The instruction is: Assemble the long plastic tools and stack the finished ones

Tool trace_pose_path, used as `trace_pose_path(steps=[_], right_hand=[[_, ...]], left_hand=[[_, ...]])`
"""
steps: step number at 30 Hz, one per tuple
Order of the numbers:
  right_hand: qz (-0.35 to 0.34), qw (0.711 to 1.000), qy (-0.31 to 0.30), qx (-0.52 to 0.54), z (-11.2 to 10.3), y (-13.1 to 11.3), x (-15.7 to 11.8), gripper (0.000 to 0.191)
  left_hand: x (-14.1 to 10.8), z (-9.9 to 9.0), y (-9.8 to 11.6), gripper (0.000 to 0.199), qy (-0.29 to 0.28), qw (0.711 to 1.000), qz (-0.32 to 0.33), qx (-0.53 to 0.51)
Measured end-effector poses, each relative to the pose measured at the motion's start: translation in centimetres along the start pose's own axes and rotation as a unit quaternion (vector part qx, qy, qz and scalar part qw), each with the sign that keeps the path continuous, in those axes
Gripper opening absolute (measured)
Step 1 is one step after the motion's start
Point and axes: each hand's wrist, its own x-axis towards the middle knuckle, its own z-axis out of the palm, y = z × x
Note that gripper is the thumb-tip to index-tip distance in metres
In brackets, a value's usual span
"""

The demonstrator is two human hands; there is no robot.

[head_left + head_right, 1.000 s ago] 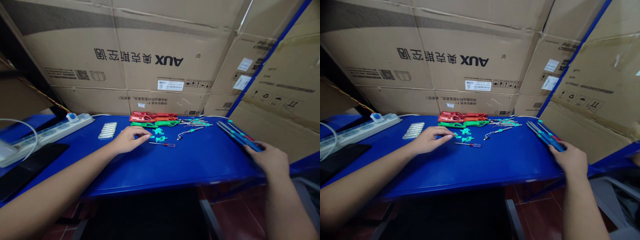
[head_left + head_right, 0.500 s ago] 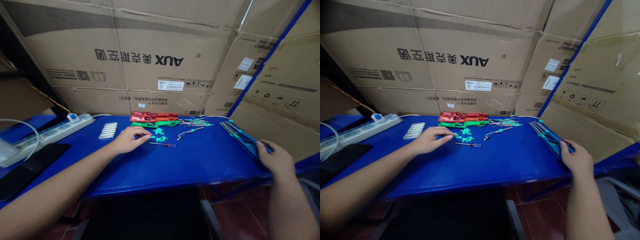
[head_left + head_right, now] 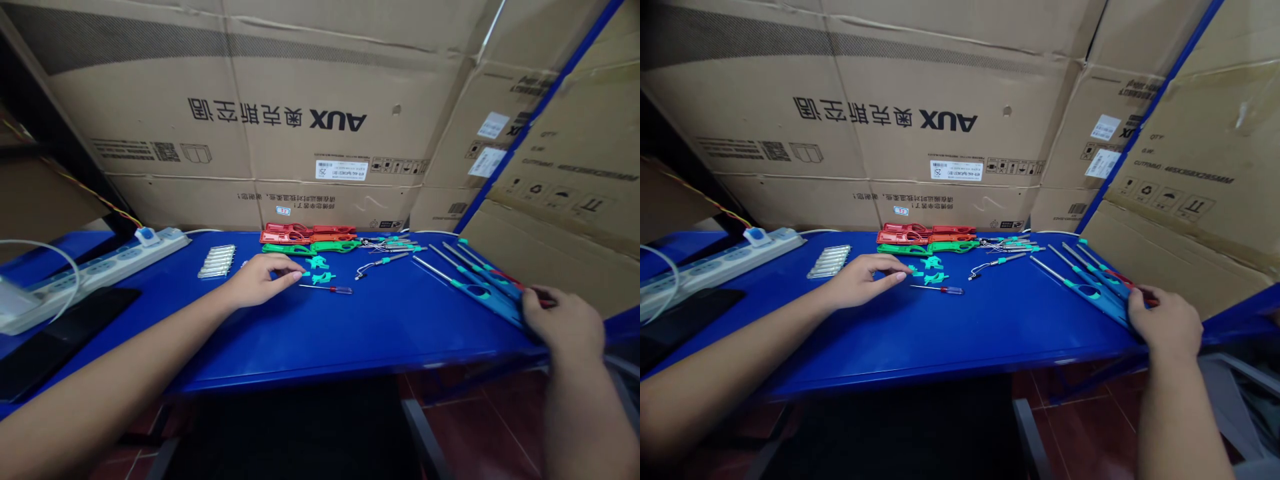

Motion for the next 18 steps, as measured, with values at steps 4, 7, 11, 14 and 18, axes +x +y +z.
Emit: trace_pose_path(steps=[4, 7, 11, 14, 18], right_hand=[[-0.136, 0.99, 0.023, -0.028, -0.8, -1.6, -2.6, 0.057], [-0.186, 0.982, 0.033, -0.021, -0.6, -2.0, -3.6, 0.053], [-0.162, 0.985, -0.044, -0.028, -0.6, -2.6, -3.2, 0.044], [-0.144, 0.982, -0.117, -0.046, -1.3, -3.8, -2.5, 0.045], [-0.113, 0.98, -0.153, -0.059, -2.3, -5.0, -2.4, 0.051]], left_hand=[[-0.1, -0.1, -0.1, 0.028, -0.003, 1.0, -0.006, 0.002], [-0.1, -0.1, -0.1, 0.027, -0.006, 1.0, -0.006, 0.001], [-0.1, 0.0, 0.1, 0.027, -0.012, 1.0, 0.002, 0.003], [0.0, 0.0, 0.2, 0.027, -0.012, 1.0, 0.006, 0.005], [0.0, -0.1, 0.2, 0.027, -0.014, 1.0, 0.005, 0.004]])
